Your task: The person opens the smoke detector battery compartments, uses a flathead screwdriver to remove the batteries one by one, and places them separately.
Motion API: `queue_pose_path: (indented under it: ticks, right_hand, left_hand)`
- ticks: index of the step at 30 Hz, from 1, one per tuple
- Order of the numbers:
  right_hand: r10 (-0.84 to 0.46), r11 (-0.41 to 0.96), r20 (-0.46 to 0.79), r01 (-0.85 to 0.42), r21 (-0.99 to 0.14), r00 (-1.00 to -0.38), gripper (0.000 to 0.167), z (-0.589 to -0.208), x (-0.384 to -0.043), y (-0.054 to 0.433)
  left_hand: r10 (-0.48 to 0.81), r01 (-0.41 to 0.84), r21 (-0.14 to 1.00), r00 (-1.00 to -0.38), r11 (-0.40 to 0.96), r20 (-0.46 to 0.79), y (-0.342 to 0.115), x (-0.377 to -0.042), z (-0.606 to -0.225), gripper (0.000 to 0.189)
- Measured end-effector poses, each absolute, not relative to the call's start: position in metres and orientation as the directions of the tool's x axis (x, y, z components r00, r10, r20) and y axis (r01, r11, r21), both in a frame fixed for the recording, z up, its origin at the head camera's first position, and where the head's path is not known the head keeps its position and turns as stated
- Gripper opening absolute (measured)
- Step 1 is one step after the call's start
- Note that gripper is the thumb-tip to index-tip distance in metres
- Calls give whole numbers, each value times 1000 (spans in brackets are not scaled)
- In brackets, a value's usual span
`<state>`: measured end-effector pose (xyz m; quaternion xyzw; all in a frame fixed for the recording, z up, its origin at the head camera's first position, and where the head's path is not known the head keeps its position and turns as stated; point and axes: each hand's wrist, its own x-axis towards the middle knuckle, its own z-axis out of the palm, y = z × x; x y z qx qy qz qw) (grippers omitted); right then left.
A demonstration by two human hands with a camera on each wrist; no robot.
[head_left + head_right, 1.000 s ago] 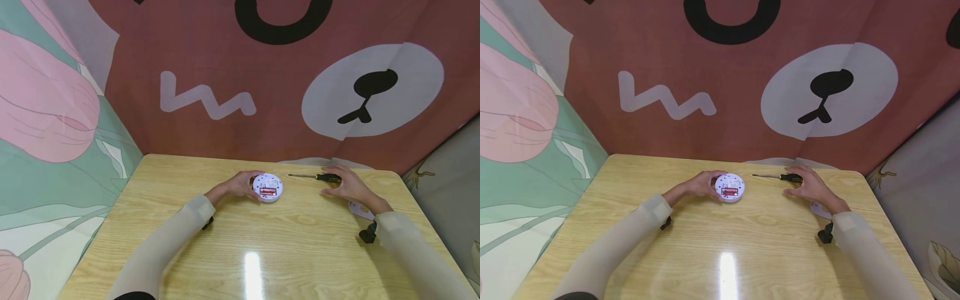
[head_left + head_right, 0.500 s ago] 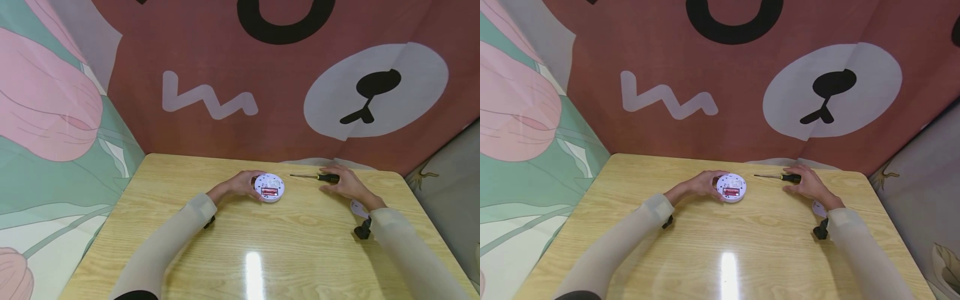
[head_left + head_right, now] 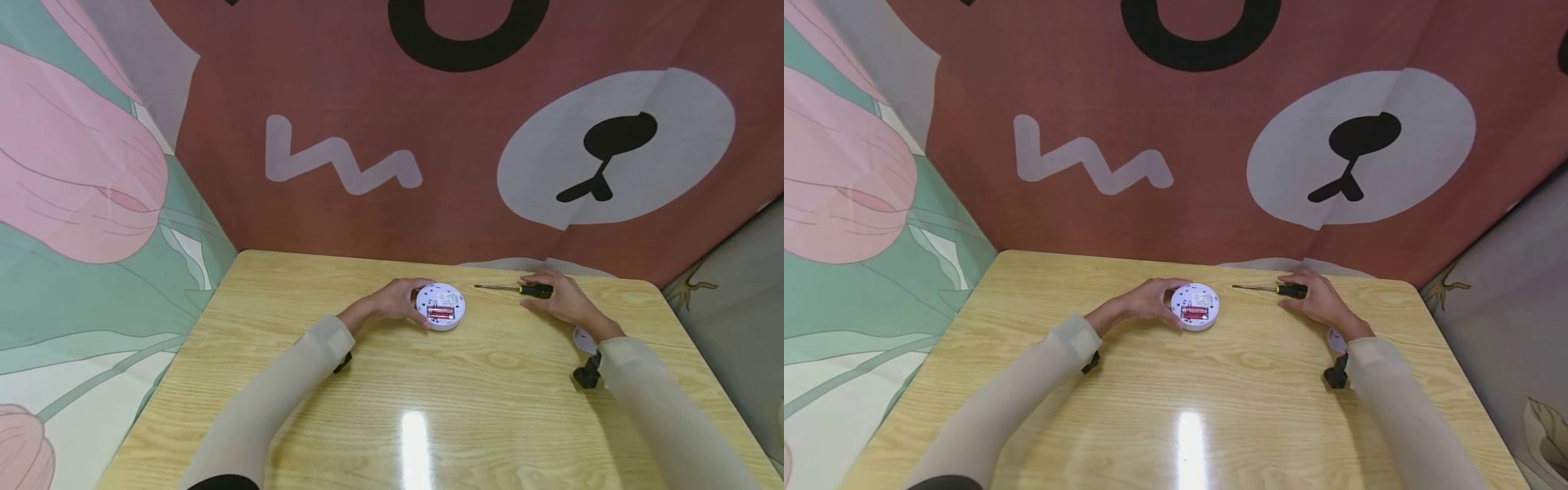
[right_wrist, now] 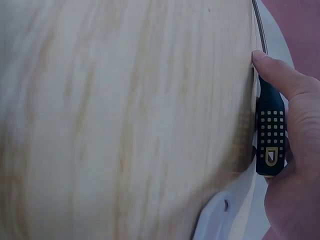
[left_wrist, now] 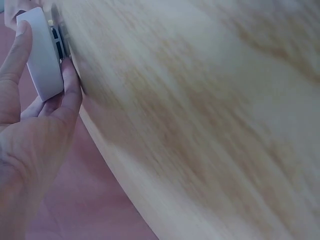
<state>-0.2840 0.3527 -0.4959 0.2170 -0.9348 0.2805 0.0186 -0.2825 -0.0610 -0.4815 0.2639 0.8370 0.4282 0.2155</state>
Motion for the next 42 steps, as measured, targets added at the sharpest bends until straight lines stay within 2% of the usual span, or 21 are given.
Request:
queue_pose_path:
  ticks: [7, 13, 20, 28, 36, 42]
  right_hand:
    - [-409, 719, 270, -490, -493, -872, 38, -505, -287, 352]
    - [-410, 734, 310, -512, -447, -858, 27, -504, -286, 349]
    - [-421, 735, 328, -530, -424, -846, 26, -503, -285, 349]
    - [-414, 714, 282, -501, -489, -865, 26, -499, -286, 354]
    - [-463, 715, 323, -563, -414, -825, 25, -492, -284, 358]
    - [-460, 738, 306, -550, -390, -834, 25, -480, -279, 360]
  left_hand:
    - [623, 245, 833, -768, 496, -145, -61, -283, -482, 96]
    - [622, 257, 825, -771, 503, -139, -62, -283, -481, 95]
    - [619, 265, 815, -773, 515, -139, -61, -283, -482, 97]
    - [620, 263, 825, -774, 501, -130, -62, -282, -481, 97]
    - [624, 270, 820, -771, 504, -129, -62, -284, -483, 97]
    - [627, 268, 827, -769, 495, -126, -63, -283, -482, 97]
